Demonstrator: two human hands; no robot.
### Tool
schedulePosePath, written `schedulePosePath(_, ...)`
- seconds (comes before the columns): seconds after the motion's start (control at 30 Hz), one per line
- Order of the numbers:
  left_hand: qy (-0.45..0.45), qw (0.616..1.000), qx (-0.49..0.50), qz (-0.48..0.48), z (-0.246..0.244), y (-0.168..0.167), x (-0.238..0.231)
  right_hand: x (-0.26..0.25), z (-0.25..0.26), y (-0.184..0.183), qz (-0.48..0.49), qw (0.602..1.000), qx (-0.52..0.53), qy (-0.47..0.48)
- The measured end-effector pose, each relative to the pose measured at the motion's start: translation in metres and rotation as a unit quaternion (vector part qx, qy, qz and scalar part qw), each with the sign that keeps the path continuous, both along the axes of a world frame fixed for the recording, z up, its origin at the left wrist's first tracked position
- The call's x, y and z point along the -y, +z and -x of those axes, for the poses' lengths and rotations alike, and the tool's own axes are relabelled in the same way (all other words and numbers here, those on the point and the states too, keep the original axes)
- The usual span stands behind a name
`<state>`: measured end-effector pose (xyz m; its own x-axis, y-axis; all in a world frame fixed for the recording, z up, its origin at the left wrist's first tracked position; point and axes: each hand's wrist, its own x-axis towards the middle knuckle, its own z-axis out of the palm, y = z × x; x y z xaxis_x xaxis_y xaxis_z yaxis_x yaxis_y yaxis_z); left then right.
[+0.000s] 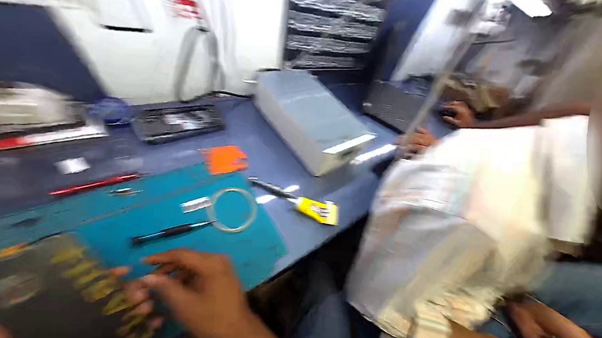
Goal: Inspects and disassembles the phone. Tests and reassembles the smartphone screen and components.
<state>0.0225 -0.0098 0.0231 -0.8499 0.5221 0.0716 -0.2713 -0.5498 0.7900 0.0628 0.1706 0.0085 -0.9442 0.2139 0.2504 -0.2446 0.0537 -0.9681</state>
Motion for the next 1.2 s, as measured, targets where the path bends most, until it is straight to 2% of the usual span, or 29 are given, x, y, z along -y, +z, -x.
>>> schedulePosePath(0.07, 0.056, 0.997, 0.053, -0.021, 0.001, -0.008, 0.005, 0.001, 0.001, -0.004, 0.004, 1.0, 0.01, 0.001)
schedulePosePath(0.17, -0.007, 0.988, 0.098, -0.119, 0.006, -0.028, 0.001, 0.0, 0.005, -0.013, -0.012, 1.0, 0.006, -0.013)
schedulePosePath(0.37, -0.036, 0.979, 0.107, -0.169, 0.004, -0.026, -0.002, -0.001, 0.006, -0.019, -0.036, 0.999, -0.012, -0.015)
schedulePosePath(0.93, -0.109, 0.961, 0.142, -0.213, 0.01, -0.034, 0.004, -0.004, 0.005, -0.014, -0.03, 0.999, -0.022, 0.006)
schedulePosePath(1.2, -0.085, 0.962, 0.153, -0.211, 0.01, -0.034, 0.003, -0.006, 0.006, -0.014, -0.029, 0.999, -0.027, 0.014)
